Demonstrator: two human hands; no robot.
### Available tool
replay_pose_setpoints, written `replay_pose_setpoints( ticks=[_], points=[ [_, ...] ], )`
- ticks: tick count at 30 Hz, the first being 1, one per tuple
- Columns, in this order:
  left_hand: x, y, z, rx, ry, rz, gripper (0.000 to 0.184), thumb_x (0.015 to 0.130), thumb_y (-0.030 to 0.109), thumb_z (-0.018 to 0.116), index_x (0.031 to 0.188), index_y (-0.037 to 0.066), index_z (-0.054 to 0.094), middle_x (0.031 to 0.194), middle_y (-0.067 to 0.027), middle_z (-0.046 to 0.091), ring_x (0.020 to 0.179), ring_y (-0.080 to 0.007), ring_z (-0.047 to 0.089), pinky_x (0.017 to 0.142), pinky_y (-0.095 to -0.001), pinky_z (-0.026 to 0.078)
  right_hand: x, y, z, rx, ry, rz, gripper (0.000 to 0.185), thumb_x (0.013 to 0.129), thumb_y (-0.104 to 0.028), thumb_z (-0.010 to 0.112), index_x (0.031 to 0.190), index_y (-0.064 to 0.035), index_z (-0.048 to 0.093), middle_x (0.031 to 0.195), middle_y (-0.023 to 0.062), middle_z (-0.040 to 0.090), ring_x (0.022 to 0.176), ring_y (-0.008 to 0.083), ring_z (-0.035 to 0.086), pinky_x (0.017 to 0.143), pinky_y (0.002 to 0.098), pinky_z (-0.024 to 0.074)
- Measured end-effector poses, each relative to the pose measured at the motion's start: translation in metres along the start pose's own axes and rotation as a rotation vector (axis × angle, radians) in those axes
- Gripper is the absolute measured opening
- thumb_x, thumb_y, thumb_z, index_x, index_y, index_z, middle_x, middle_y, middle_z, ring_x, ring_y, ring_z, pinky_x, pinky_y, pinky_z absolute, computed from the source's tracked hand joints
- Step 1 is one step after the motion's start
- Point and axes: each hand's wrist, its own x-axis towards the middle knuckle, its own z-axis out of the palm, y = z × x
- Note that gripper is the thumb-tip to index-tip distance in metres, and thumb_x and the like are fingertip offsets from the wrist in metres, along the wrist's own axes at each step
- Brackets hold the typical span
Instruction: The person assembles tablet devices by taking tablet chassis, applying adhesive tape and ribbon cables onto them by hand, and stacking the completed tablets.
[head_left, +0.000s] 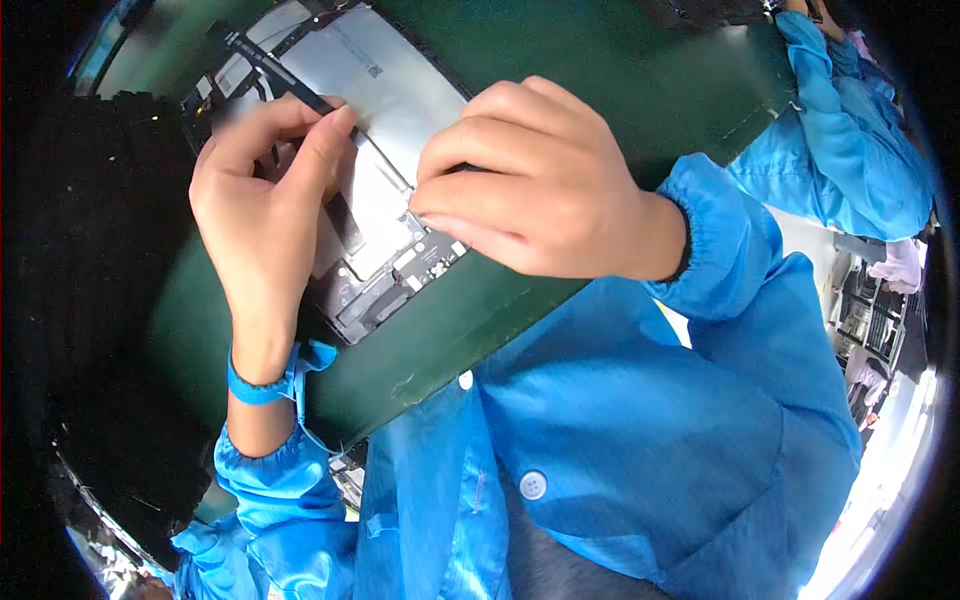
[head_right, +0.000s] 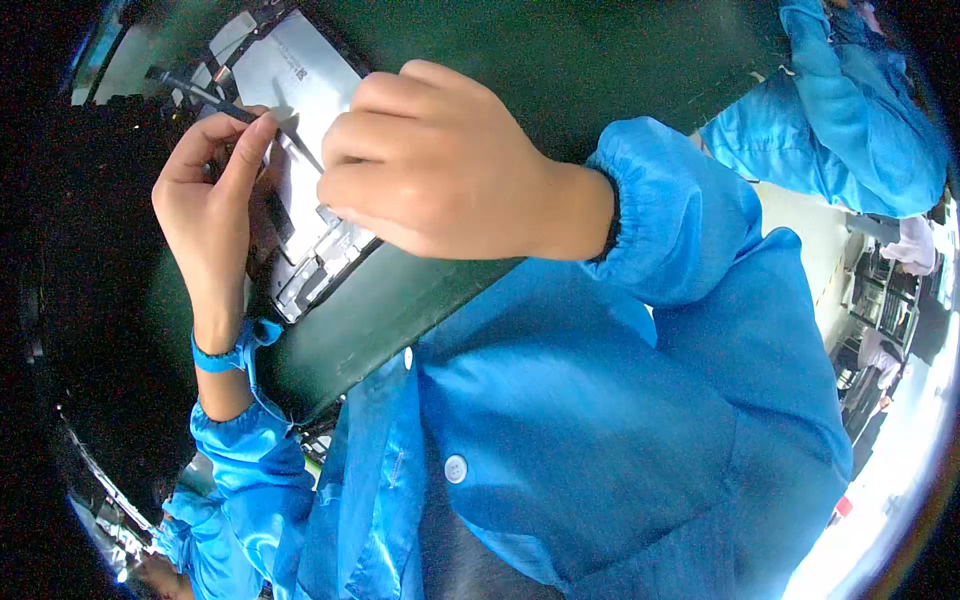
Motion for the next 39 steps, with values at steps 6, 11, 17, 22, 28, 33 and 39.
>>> replay_pose_setpoints(
  ticks=[6,11,17,22,28,33,39],
  points=[
    [0.0025,-0.0025,0.003,0.04,-0.007,0.006,0.014,0.078,0.012,0.078,0.082,0.001,0.071,0.069,-0.001,0.063,0.063,-0.0078,0.047,0.057,-0.0241,0.036,-0.0028,0.0,-0.0016,0.052,0.002,0.07,0.019,0.062,-0.013,0.078,0.08,-0.0146,0.071,0.088,-0.0053,0.065,0.076,0.0163,0.055,0.061,0.0306,0.0394],
    [0.0025,-0.0011,0.0003,0.115,-0.013,0.002,0.015,0.077,0.012,0.079,0.081,0.001,0.07,0.069,-0.0003,0.06,0.063,-0.0082,0.047,0.057,-0.0242,0.036,-0.0031,0.0017,0.0011,0.037,0.018,0.074,0.014,0.064,-0.015,0.077,0.076,-0.0154,0.069,0.085,-0.0051,0.062,0.075,0.016,0.054,0.063,0.0311,0.039],
    [0.0033,-0.0053,-0.0007,0.084,-0.025,0.016,0.016,0.077,0.013,0.079,0.081,0.001,0.07,0.069,-0.0002,0.059,0.063,-0.008,0.046,0.057,-0.0244,0.036,0.0007,-0.0019,0.0015,-0.015,-0.029,0.05,0.01,0.067,-0.021,0.072,0.068,-0.0158,0.063,0.08,-0.0038,0.056,0.078,0.0163,0.053,0.067,0.0328,0.0395],
    [0.0042,-0.0016,-0.0005,0.134,-0.034,0.07,0.016,0.076,0.014,0.08,0.078,0.002,0.07,0.067,-0.0004,0.059,0.062,-0.0091,0.046,0.057,-0.0253,0.036,0.0024,-0.0037,-0.0018,-0.027,-0.067,0.062,0.011,0.067,-0.02,0.071,0.068,-0.015,0.062,0.079,-0.0027,0.054,0.078,0.0172,0.053,0.068,0.0328,0.0397],
    [0.0081,0.0021,-0.0022,0.268,-0.036,0.198,0.016,0.072,0.014,0.081,0.073,0.004,0.068,0.065,-0.0016,0.059,0.062,-0.0138,0.047,0.06,-0.0294,0.037,0.0019,-0.0033,-0.0001,-0.005,-0.054,0.065,0.012,0.066,-0.02,0.071,0.069,-0.0147,0.061,0.082,-0.0016,0.054,0.078,0.0173,0.052,0.067,0.0327,0.0396],
    [0.0084,0.0023,-0.0012,0.294,-0.029,0.217,0.017,0.072,0.015,0.08,0.073,0.004,0.068,0.067,-0.0019,0.061,0.065,-0.0163,0.05,0.065,-0.031,0.039,0.002,-0.0032,-0.0006,0.008,-0.069,0.076,0.012,0.067,-0.02,0.071,0.07,-0.0144,0.061,0.082,-0.0016,0.054,0.077,0.0174,0.052,0.066,0.0324,0.0395],
    [0.0079,0.0004,-0.0027,0.38,-0.033,0.26,0.016,0.072,0.017,0.079,0.073,0.006,0.068,0.073,-0.0019,0.064,0.072,-0.0205,0.055,0.078,-0.034,0.039,0.0038,-0.0037,-0.0032,0.053,-0.069,0.087,0.015,0.064,-0.013,0.074,0.076,-0.0126,0.066,0.087,-0.0017,0.06,0.077,0.0182,0.055,0.064,0.032,0.0398]
  ],
)
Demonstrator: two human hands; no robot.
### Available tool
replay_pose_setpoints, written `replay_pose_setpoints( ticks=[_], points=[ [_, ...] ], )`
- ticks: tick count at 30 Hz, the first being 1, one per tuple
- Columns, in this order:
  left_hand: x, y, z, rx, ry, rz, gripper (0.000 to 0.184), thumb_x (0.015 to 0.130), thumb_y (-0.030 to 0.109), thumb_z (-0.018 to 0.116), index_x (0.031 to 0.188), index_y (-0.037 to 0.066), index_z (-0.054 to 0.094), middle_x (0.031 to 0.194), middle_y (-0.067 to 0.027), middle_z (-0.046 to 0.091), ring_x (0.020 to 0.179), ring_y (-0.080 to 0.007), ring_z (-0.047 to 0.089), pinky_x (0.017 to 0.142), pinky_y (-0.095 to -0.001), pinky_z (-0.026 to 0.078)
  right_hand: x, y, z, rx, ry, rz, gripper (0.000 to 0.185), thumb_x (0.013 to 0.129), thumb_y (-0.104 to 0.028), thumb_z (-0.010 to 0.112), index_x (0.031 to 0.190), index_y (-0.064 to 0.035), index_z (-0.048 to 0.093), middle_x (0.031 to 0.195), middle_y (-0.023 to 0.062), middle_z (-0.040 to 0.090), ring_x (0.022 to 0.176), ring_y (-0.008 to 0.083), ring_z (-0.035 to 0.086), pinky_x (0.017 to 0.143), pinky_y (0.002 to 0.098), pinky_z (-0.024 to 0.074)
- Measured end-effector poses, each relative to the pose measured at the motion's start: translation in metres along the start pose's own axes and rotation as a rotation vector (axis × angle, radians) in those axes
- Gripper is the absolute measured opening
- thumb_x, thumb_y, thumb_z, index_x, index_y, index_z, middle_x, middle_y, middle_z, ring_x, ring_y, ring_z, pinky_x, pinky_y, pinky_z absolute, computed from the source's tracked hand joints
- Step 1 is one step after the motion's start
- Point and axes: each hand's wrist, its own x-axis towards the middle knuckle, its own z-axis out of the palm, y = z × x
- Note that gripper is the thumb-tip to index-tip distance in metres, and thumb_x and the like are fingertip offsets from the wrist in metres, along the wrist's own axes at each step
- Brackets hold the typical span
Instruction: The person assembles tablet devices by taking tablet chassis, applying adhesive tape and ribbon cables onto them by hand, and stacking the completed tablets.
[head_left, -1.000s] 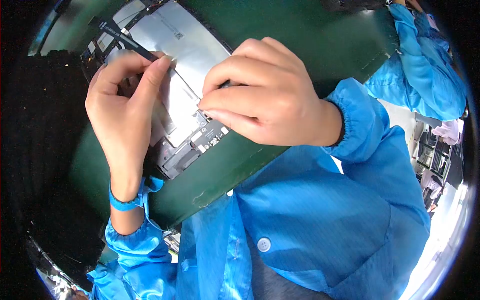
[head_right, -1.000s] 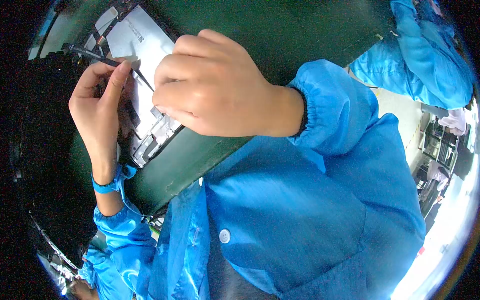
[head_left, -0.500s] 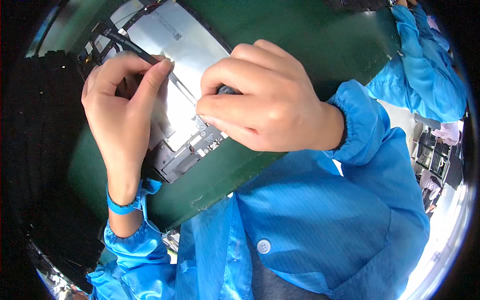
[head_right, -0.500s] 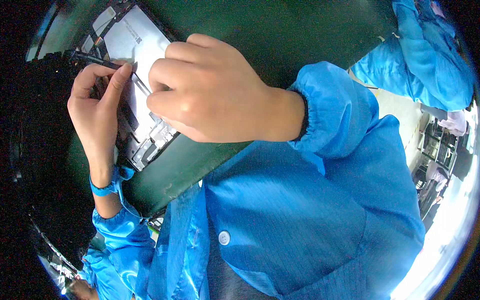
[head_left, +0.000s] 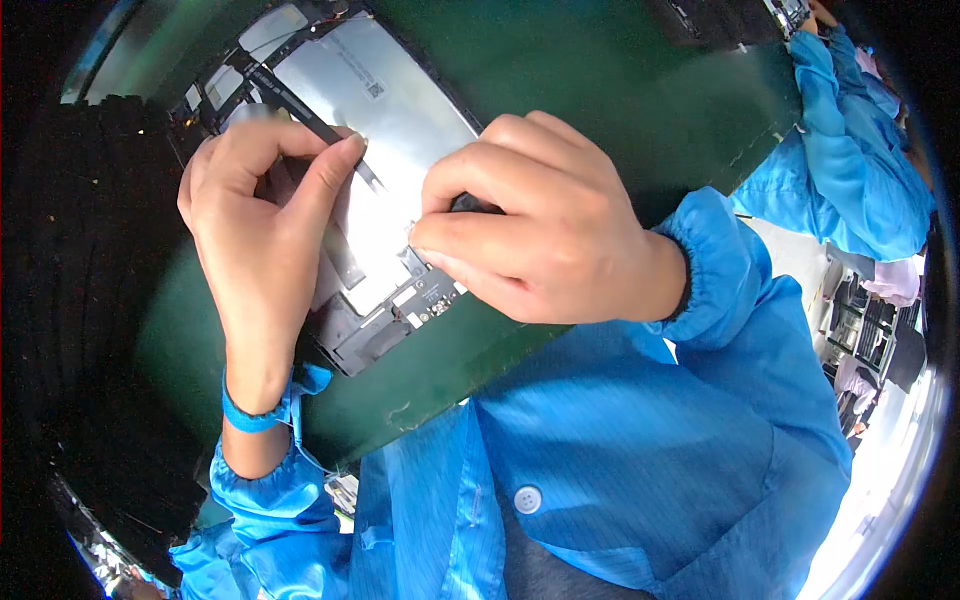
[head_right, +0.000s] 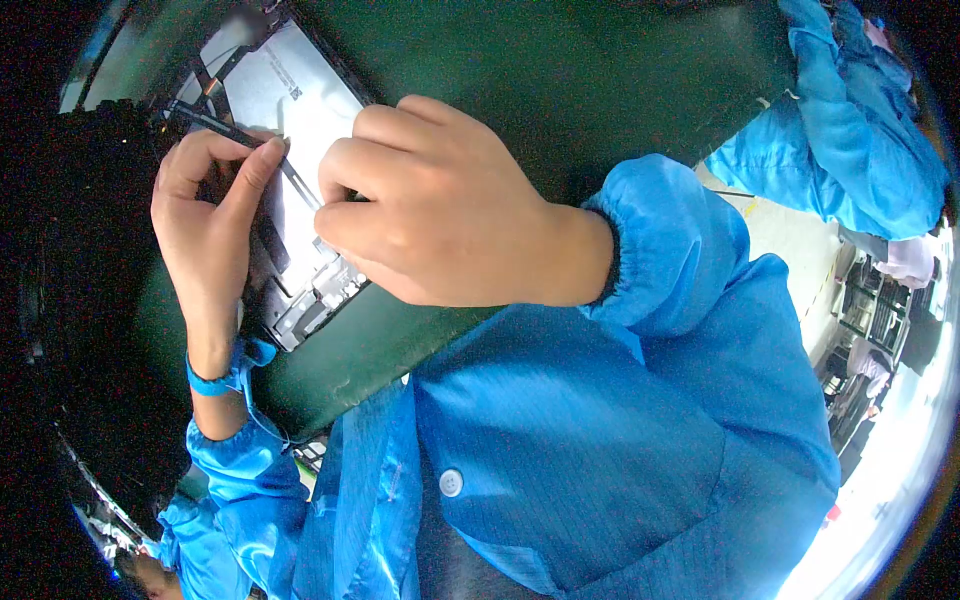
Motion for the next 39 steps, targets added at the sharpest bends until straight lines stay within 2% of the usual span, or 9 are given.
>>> replay_pose_setpoints(
  ticks=[10,12,17,20,24,28,31,36,39],
  points=[
    [-0.003,-0.002,0.002,0.002,0.032,-0.007,0.017,0.07,0.021,0.079,0.073,0.01,0.067,0.076,-0.0026,0.062,0.083,-0.0251,0.056,0.09,-0.0396,0.035,0.003,-0.012,-0.003,-0.194,-0.081,-0.208,0.025,0.073,-0.025,0.062,0.085,-0.0036,0.06,0.094,0.0092,0.064,0.111,0.0276,0.055,0.085,0.0404,0.0444],
    [-0.005,0.002,-0.002,0.064,0.051,0.012,0.025,0.069,0.023,0.08,0.085,0.01,0.067,0.085,-0.0052,0.063,0.092,-0.0275,0.056,0.094,-0.0429,0.034,0.002,-0.031,-0.016,-0.209,-0.258,-0.151,0.052,0.073,-0.039,0.066,0.104,0.0028,0.058,0.107,0.0167,0.062,0.127,0.0352,0.047,0.099,0.0463,0.0395],
    [-0.007,0.01,-0.005,0.001,0.203,-0.058,0.048,0.077,0.021,0.072,0.119,0.004,0.056,0.122,-0.0153,0.055,0.119,-0.0346,0.044,0.105,-0.047,0.027,0.039,-0.021,-0.024,-0.099,-0.378,-0.028,0.065,0.083,-0.041,0.065,0.125,0.0067,0.05,0.118,0.021,0.059,0.132,0.0411,0.04,0.112,0.0529,0.0259],
    [-0.016,0.002,-0.005,-0.081,0.317,-0.12,0.057,0.079,0.018,0.068,0.13,0.002,0.048,0.131,-0.018,0.048,0.125,-0.0366,0.039,0.107,-0.0467,0.025,0.05,-0.003,-0.012,-0.19,-0.355,-0.034,0.063,0.085,-0.038,0.065,0.131,0.0011,0.049,0.132,0.0145,0.054,0.135,0.0385,0.038,0.111,0.054,0.0248],
    [-0.04,-0.01,-0.011,-0.004,0.366,-0.277,0.061,0.086,0.02,0.061,0.136,-0.007,0.04,0.146,-0.028,0.032,0.136,-0.0429,0.027,0.113,-0.05,0.017,0.041,0.016,0.001,-0.008,-0.269,0.11,0.07,0.092,-0.037,0.058,0.144,0.0022,0.033,0.147,0.0264,0.034,0.143,0.0421,0.02,0.114,0.0515,0.0171],
    [-0.067,-0.023,-0.016,0.164,0.024,-0.332,0.064,0.091,0.032,0.054,0.135,-0.012,0.04,0.147,-0.0328,0.029,0.141,-0.0453,0.02,0.115,-0.0534,0.008,0.029,0.037,0.017,0.187,-0.196,0.445,0.078,0.095,-0.037,0.055,0.149,0.004,0.016,0.154,0.0304,0.017,0.144,0.0448,0.014,0.116,0.0497,0.0125],
    [-0.064,-0.02,-0.022,0.062,-0.033,-0.289,0.076,0.085,0.033,0.063,0.141,-0.008,0.034,0.145,-0.0322,0.033,0.14,-0.0446,0.022,0.115,-0.0513,0.011,0.024,0.038,0.025,0.48,-0.112,0.501,0.079,0.094,-0.02,0.059,0.15,0.005,0.009,0.156,0.0245,0.015,0.147,0.0339,0.013,0.118,0.0404,0.0122],
    [-0.055,-0.006,-0.029,-1.16,0.058,-0.377,0.088,0.084,0.003,0.065,0.152,-0.003,0.009,0.149,-0.0198,0.035,0.134,-0.0265,0.039,0.111,-0.0355,0.031,0.019,0.03,0.023,0.856,0.081,0.457,0.079,0.089,-0.007,0.063,0.15,0.0037,0.014,0.154,0.0205,0.024,0.143,0.0283,0.025,0.117,0.038,0.0195],
    [-0.052,-0.014,-0.049,-1.31,0.001,-0.417,0.093,0.08,-0.009,0.064,0.152,-0.003,0.007,0.15,-0.0179,0.035,0.134,-0.023,0.041,0.111,-0.0332,0.031,0.036,0.033,-0.014,0.436,0.152,0.358,0.067,0.086,-0.009,0.065,0.144,0.0019,0.033,0.149,0.0156,0.034,0.142,0.0266,0.029,0.117,0.0372,0.0218]
  ],
)
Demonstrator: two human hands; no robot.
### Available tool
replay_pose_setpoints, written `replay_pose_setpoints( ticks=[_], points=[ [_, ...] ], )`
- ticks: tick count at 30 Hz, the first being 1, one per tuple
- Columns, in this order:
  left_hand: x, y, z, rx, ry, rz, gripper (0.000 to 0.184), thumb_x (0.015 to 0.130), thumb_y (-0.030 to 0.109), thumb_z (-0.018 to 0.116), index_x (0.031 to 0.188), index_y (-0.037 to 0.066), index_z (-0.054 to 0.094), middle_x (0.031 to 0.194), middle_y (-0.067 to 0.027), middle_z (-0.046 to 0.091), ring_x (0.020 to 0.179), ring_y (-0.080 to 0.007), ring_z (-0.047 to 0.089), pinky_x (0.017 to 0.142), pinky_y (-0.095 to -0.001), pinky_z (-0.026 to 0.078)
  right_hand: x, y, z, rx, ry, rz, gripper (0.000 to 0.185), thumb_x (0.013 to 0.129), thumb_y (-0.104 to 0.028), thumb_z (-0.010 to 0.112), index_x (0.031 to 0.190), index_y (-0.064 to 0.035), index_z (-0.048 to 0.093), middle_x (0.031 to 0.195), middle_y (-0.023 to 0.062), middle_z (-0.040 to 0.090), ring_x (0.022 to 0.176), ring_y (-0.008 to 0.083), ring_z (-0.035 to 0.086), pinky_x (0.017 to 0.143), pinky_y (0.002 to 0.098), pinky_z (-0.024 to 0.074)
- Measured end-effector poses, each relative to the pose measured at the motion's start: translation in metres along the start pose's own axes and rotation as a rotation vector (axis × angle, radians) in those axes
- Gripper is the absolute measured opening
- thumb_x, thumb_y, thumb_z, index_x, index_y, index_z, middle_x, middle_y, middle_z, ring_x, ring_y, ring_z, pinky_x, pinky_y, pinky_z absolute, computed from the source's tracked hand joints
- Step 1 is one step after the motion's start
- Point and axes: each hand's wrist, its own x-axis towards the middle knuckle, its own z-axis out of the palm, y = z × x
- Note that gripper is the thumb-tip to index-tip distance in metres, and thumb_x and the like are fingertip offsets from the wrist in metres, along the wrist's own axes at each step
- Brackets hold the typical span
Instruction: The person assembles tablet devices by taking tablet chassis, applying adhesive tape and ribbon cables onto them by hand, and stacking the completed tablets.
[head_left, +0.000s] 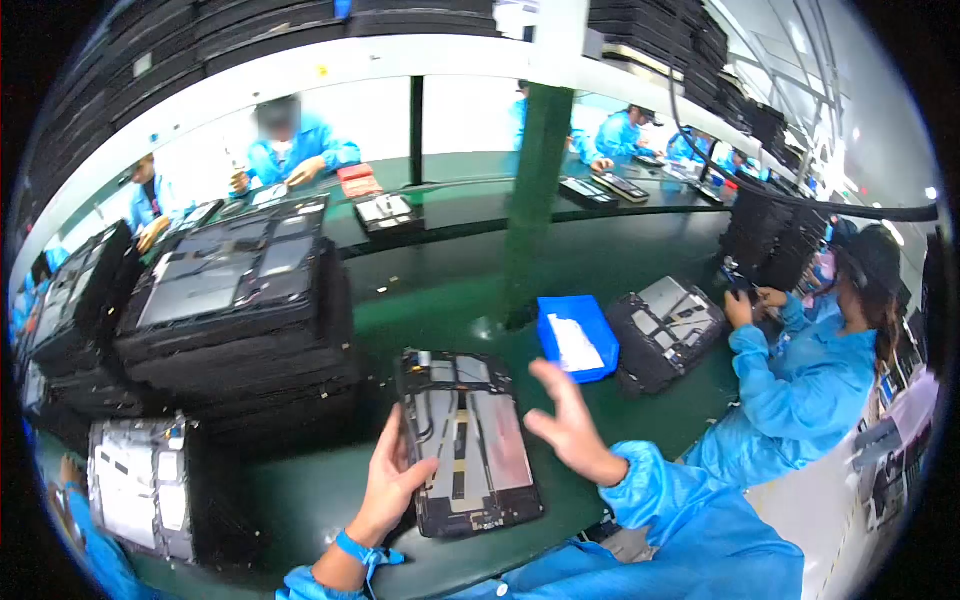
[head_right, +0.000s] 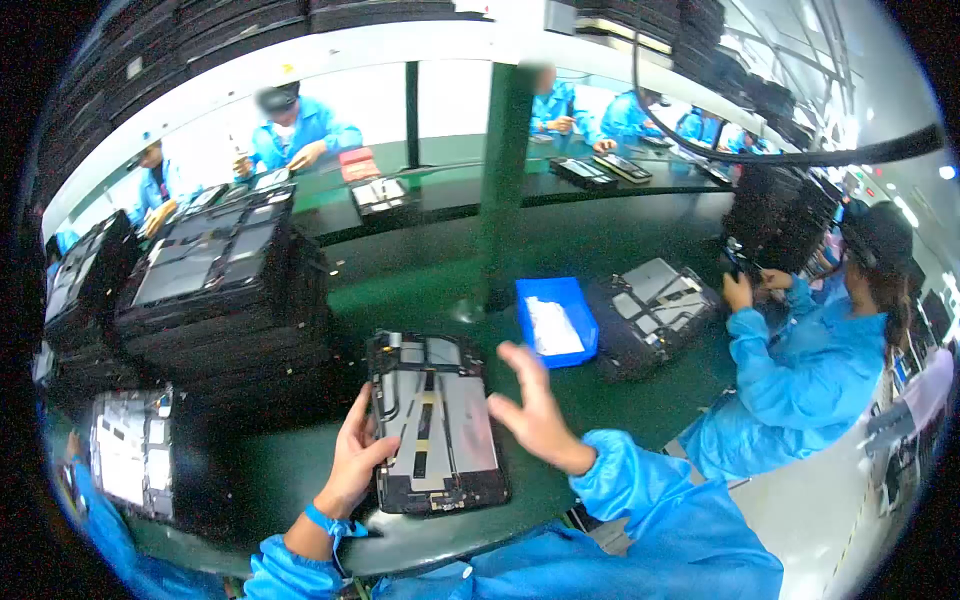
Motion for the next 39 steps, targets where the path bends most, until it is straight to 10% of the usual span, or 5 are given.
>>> replay_pose_setpoints(
  ticks=[5,9,16,39],
  points=[
    [0.01,0.002,-0.032,-0.09,-0.249,-0.077,0.085,0.074,-0.001,0.066,0.15,-0.003,0.026,0.15,-0.0149,0.037,0.136,-0.0224,0.039,0.112,-0.0331,0.031,0.053,-0.016,-0.025,-0.066,-0.226,0.119,0.063,0.089,-0.019,0.066,0.141,0.001,0.038,0.144,0.0178,0.042,0.135,0.028,0.039,0.113,0.0397,0.0289],
    [0.013,-0.003,-0.038,-0.229,-0.446,-0.187,0.086,0.069,0.006,0.068,0.148,-0.001,0.032,0.151,-0.0142,0.038,0.137,-0.0227,0.038,0.114,-0.0339,0.03,0.061,-0.025,-0.02,0.451,-0.685,0.514,0.075,0.083,-0.023,0.073,0.143,0.0022,0.036,0.137,0.0117,0.049,0.127,0.0208,0.047,0.108,0.0347,0.0363],
    [0.014,0.005,-0.039,-0.583,-0.615,-0.221,0.07,0.099,0.048,0.04,0.148,-0.001,0.031,0.148,-0.0179,0.04,0.133,-0.0283,0.044,0.113,-0.0439,0.031,0.041,-0.046,-0.006,0.787,-0.602,0.622,0.071,0.074,-0.009,0.068,0.137,0.0065,0.04,0.126,0.0171,0.059,0.111,0.0252,0.061,0.099,0.0371,0.0472],
    [0.011,-0.024,-0.06,-0.195,-0.354,-0.116,0.055,0.101,0.036,0.042,0.142,-0.001,0.039,0.138,-0.0163,0.048,0.125,-0.0254,0.049,0.105,-0.0384,0.04,0.075,-0.211,0.148,1.067,-0.931,0.663,0.057,0.083,-0.006,0.057,0.137,0.0041,0.041,0.124,0.0169,0.06,0.11,0.0237,0.062,0.099,0.0377,0.0467]
  ],
)
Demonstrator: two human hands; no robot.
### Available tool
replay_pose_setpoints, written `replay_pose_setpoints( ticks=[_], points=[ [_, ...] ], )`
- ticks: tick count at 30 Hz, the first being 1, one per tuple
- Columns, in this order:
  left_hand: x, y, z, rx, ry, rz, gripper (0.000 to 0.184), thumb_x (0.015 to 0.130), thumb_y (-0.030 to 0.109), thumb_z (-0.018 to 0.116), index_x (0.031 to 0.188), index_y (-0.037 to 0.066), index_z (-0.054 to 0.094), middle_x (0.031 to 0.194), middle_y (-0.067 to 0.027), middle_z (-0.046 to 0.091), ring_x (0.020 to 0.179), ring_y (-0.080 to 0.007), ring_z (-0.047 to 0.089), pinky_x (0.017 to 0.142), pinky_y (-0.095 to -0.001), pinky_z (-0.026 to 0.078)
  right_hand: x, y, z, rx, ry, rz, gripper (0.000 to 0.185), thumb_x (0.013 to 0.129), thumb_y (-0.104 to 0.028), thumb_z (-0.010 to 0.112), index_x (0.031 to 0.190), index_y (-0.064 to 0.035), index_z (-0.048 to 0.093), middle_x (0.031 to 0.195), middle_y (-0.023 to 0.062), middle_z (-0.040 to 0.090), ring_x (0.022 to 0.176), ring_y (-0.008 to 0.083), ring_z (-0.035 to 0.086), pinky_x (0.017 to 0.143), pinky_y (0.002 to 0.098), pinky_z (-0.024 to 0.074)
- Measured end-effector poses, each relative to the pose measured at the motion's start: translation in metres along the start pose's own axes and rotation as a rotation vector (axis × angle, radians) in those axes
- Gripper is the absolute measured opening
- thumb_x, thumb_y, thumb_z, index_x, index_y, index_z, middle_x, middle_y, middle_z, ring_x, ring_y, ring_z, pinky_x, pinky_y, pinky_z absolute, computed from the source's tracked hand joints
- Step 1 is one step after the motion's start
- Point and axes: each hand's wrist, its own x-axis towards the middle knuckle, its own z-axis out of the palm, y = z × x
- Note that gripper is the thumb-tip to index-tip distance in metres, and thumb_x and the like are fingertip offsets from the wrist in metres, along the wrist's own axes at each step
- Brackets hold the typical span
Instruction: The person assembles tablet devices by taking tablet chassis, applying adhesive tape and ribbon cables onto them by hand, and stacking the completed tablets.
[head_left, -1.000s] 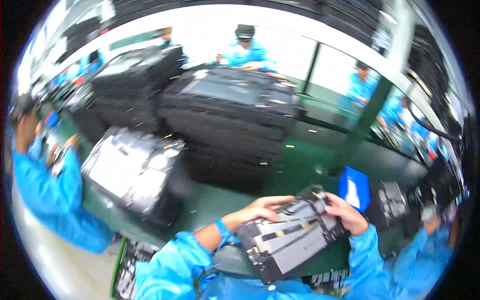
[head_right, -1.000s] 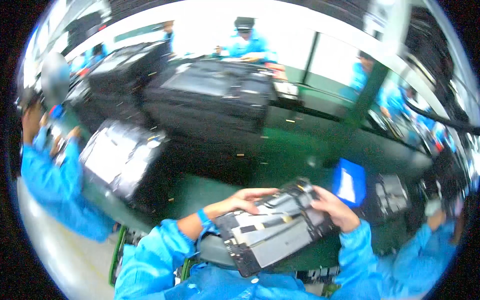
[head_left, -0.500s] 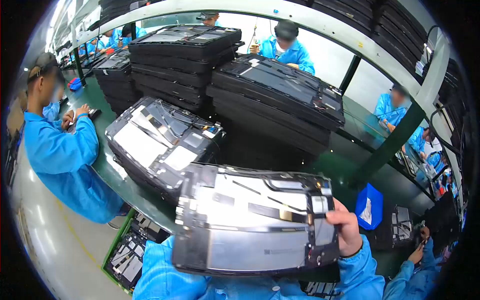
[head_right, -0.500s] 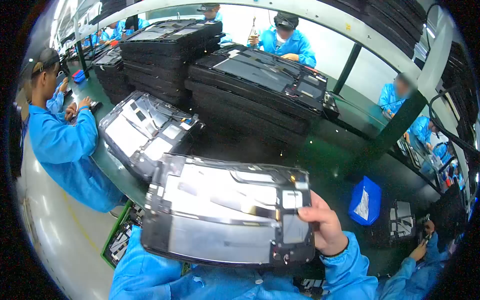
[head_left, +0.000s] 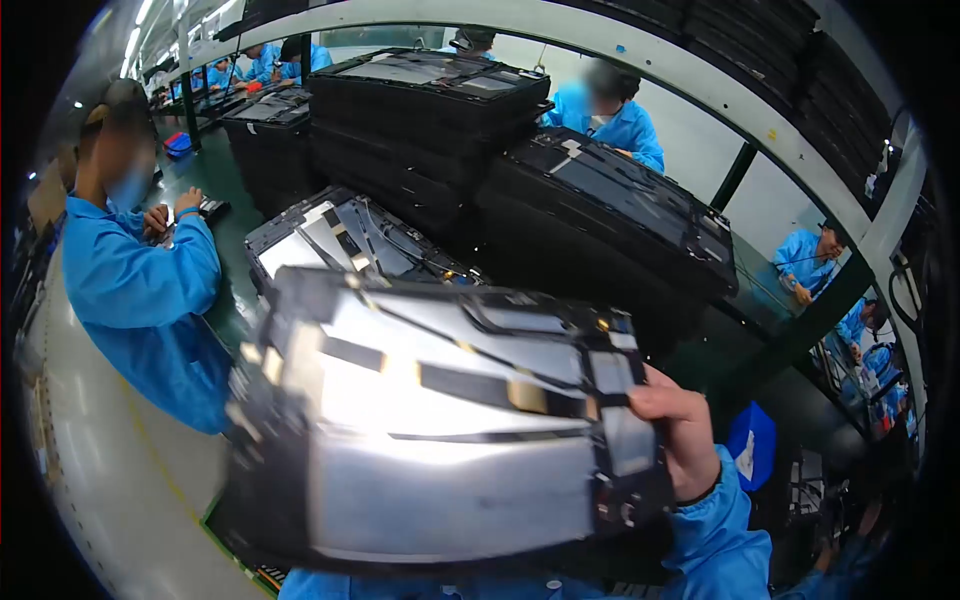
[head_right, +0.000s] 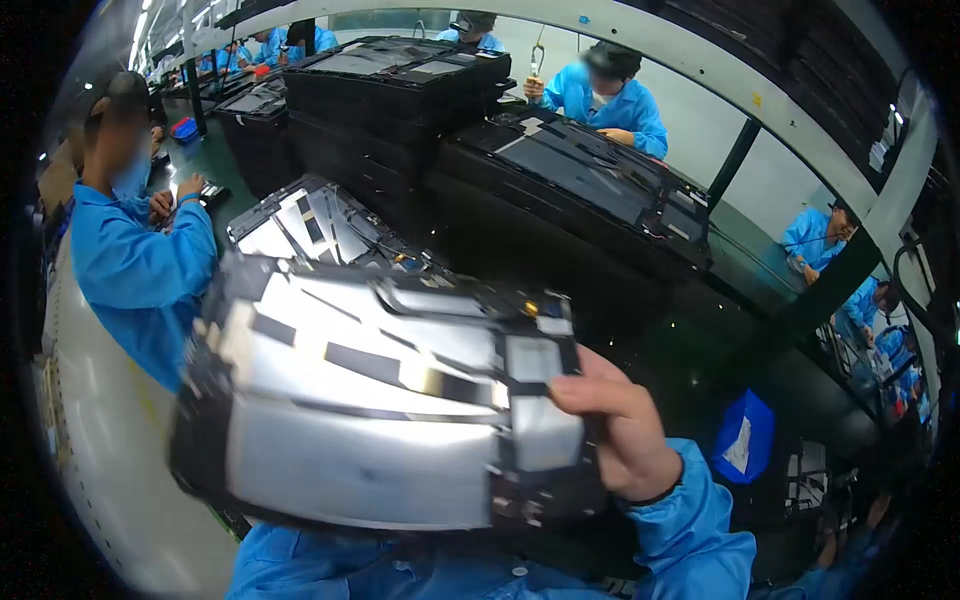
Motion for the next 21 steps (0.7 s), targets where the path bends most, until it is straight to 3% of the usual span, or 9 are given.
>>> replay_pose_setpoints(
  ticks=[2,6,10,11,14,17,20,21],
  points=[
    [0.0,0.0,0.001,0.014,0.002,-0.008,0.054,0.101,0.035,0.042,0.142,-0.001,0.039,0.137,-0.0161,0.049,0.124,-0.0251,0.049,0.104,-0.0381,0.04,0.02,0.006,0.028,0.071,-0.046,0.074,0.05,0.087,-0.009,0.059,0.133,0.0009,0.045,0.122,0.0144,0.06,0.11,0.0223,0.061,0.098,0.0379,0.0472],
    [0.001,0.001,0.004,0.034,0.001,-0.019,0.053,0.101,0.034,0.043,0.141,-0.001,0.04,0.136,-0.0157,0.05,0.123,-0.0245,0.05,0.104,-0.0374,0.041,0.076,0.031,0.074,0.071,-0.007,-0.061,0.029,0.091,-0.012,0.059,0.119,-0.0034,0.056,0.112,0.0095,0.064,0.102,0.0194,0.062,0.093,0.0369,0.0489],
    [0.003,0.001,0.004,0.057,-0.004,-0.027,0.052,0.101,0.033,0.044,0.14,-0.001,0.041,0.134,-0.0154,0.051,0.121,-0.0239,0.051,0.103,-0.0366,0.042,0.129,0.043,0.089,0.102,0.009,-0.141,0.025,0.092,-0.009,0.06,0.116,-0.0019,0.057,0.113,0.0094,0.063,0.104,0.0201,0.061,0.097,0.0372,0.0469],
    [0.003,0.0,0.004,0.062,-0.006,-0.028,0.051,0.101,0.033,0.044,0.14,-0.001,0.041,0.134,-0.0153,0.051,0.121,-0.0238,0.052,0.102,-0.0365,0.042,0.135,0.045,0.094,0.081,0.067,-0.15,0.026,0.094,-0.013,0.057,0.117,0.0002,0.056,0.114,0.0107,0.063,0.105,0.0211,0.061,0.1,0.038,0.0447],
    [0.003,-0.001,0.004,0.073,-0.009,-0.033,0.05,0.101,0.032,0.044,0.14,-0.001,0.042,0.132,-0.015,0.052,0.12,-0.0233,0.052,0.102,-0.0359,0.043,0.144,0.053,0.082,0.157,-0.124,-0.141,0.032,0.097,-0.015,0.054,0.123,0.0037,0.052,0.124,0.0145,0.059,0.115,0.0233,0.056,0.104,0.0389,0.0413],
    [0.005,-0.003,0.005,0.073,-0.012,-0.025,0.049,0.101,0.031,0.045,0.139,-0.001,0.042,0.131,-0.0148,0.053,0.119,-0.0229,0.053,0.101,-0.0354,0.043,0.121,0.044,0.069,0.259,-0.266,-0.039,0.03,0.097,-0.009,0.053,0.124,0.0016,0.047,0.127,0.0167,0.053,0.124,0.0267,0.048,0.107,0.0412,0.0379],
    [0.006,-0.006,0.008,0.083,-0.022,-0.019,0.048,0.101,0.03,0.045,0.138,-0.001,0.043,0.13,-0.0145,0.054,0.118,-0.0224,0.054,0.1,-0.0349,0.044,0.09,0.034,0.057,0.235,-0.279,-0.058,0.043,0.098,-0.008,0.05,0.137,0.0034,0.037,0.14,0.0201,0.042,0.135,0.0296,0.038,0.114,0.0437,0.0307],
    [0.008,-0.006,0.008,0.083,-0.028,-0.021,0.048,0.101,0.03,0.045,0.138,-0.001,0.043,0.13,-0.0144,0.054,0.117,-0.0223,0.054,0.1,-0.0347,0.044,0.079,0.038,0.057,0.224,-0.083,-0.105,0.059,0.095,-0.007,0.051,0.146,0.0049,0.024,0.149,0.0214,0.03,0.14,0.0323,0.031,0.118,0.0451,0.0212]
  ],
)
